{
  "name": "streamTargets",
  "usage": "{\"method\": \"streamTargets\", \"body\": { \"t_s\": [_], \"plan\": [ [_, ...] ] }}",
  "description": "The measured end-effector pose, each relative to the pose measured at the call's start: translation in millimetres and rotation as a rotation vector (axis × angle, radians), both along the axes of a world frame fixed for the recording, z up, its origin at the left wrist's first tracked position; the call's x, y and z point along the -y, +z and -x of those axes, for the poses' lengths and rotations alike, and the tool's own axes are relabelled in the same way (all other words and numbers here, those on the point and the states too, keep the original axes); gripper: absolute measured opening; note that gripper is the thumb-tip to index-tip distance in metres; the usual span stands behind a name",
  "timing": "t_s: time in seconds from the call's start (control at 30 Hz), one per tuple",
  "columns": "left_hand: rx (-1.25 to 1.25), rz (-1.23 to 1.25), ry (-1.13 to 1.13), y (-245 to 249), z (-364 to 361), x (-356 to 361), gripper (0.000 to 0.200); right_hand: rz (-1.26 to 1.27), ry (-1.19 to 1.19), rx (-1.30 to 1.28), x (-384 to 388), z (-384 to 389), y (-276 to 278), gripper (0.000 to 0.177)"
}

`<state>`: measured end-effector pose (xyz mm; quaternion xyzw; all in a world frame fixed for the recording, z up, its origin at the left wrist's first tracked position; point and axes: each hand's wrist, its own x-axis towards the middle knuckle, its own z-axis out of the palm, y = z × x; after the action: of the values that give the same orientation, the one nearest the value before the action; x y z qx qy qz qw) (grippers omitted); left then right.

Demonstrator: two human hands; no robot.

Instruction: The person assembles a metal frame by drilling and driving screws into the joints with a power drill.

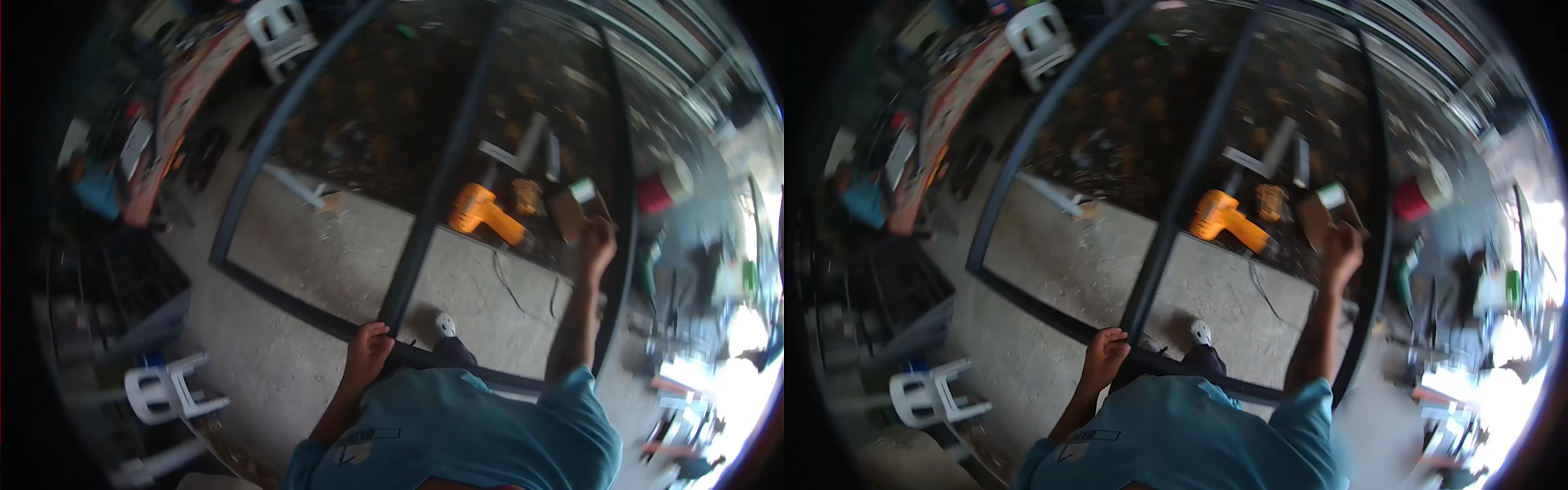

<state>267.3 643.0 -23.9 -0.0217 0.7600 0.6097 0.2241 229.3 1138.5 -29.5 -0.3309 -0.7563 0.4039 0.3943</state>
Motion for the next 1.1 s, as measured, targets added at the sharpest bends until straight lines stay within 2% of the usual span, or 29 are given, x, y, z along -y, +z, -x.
{"method": "streamTargets", "body": {
  "t_s": [0.03,0.07,0.1,0.13,0.17,0.2,0.23,0.27,0.3,0.33,0.37,0.4,0.47,0.57,0.6,0.77,0.9,0.97,1.0,1.03,1.07,1.1],
  "plan": [
    [-0.03,0.001,-0.025,1.8,-1.3,11.3,0.04,-0.243,-0.13,0.125,-17.7,10.0,-4.5,0.016],
    [-0.06,0.014,0.096,7.3,-1.7,20.8,0.04,-0.434,-0.057,0.214,-25.3,16.0,0.2,0.024],
    [-0.042,0.091,0.053,13.0,3.3,30.2,0.041,-0.356,-0.057,0.279,-29.2,22.6,-4.3,0.027],
    [-0.016,0.165,0.008,17.0,6.4,40.5,0.042,-0.509,-0.146,0.454,-44.3,28.1,-26.2,0.031],
    [-0.03,0.121,0.068,14.7,7.3,52.6,0.039,-0.422,-0.201,0.349,-42.8,33.7,-38.5,0.035],
    [-0.054,0.127,0.161,10.0,8.8,65.8,0.039,-0.28,-0.183,0.35,-40.0,43.4,-48.1,0.037],
    [-0.04,0.145,0.169,3.7,11.2,78.1,0.038,-0.24,-0.189,0.246,-27.1,50.9,-65.7,0.035],
    [-0.021,0.159,0.164,-0.4,15.7,89.6,0.037,-0.18,-0.211,0.326,14.4,63.8,-56.1,0.031],
    [-0.053,0.197,0.177,7.4,21.7,101.4,0.036,-0.275,-0.144,0.383,55.3,74.5,-50.1,0.031],
    [-0.045,0.152,0.228,-2.1,25.0,115.7,0.034,-0.259,-0.075,0.268,92.0,91.3,-60.0,0.031],
    [-0.079,0.147,0.233,-8.4,27.3,132.0,0.033,-0.142,0.111,0.337,129.1,105.8,-59.8,0.032],
    [-0.113,0.142,0.233,-13.9,32.2,151.4,0.031,-0.038,0.146,0.192,189.0,126.7,-50.1,0.03],
    [-0.112,0.137,0.264,-12.0,42.5,192.9,0.029,-0.268,0.364,0.029,268.1,166.7,-43.3,0.025],
    [-0.08,0.097,0.305,-38.2,56.6,274.6,0.027,-0.123,0.595,-0.075,404.9,217.5,8.4,0.025],
    [-0.068,0.115,0.311,-35.8,65.6,307.3,0.026,-0.354,0.576,0.014,448.9,228.2,37.7,0.021],
    [-0.087,0.181,0.359,-11.2,101.6,484.8,0.026,-0.391,0.715,-0.074,638.5,290.8,75.6,0.016],
    [-0.059,0.333,0.466,16.1,145.3,605.7,0.027,-0.383,0.849,-0.013,747.3,334.0,88.1,0.012],
    [-0.077,0.272,0.652,1.7,166.5,659.7,0.029,-0.411,0.865,-0.003,781.4,369.1,79.1,0.011],
    [-0.077,0.283,0.646,-13.9,176.9,685.1,0.029,-0.396,0.873,0.004,799.3,387.4,71.9,0.011],
    [-0.047,0.33,0.691,-36.9,186.5,709.4,0.029,-0.475,0.869,-0.034,828.3,402.3,87.3,0.011],
    [-0.02,0.377,0.736,-62.1,196.5,734.3,0.029,-0.382,0.877,0.001,845.0,425.4,75.4,0.011],
    [-0.013,0.451,0.727,-91.1,203.3,756.5,0.029,-0.396,0.864,-0.012,867.8,448.6,71.9,0.011]
  ]
}}
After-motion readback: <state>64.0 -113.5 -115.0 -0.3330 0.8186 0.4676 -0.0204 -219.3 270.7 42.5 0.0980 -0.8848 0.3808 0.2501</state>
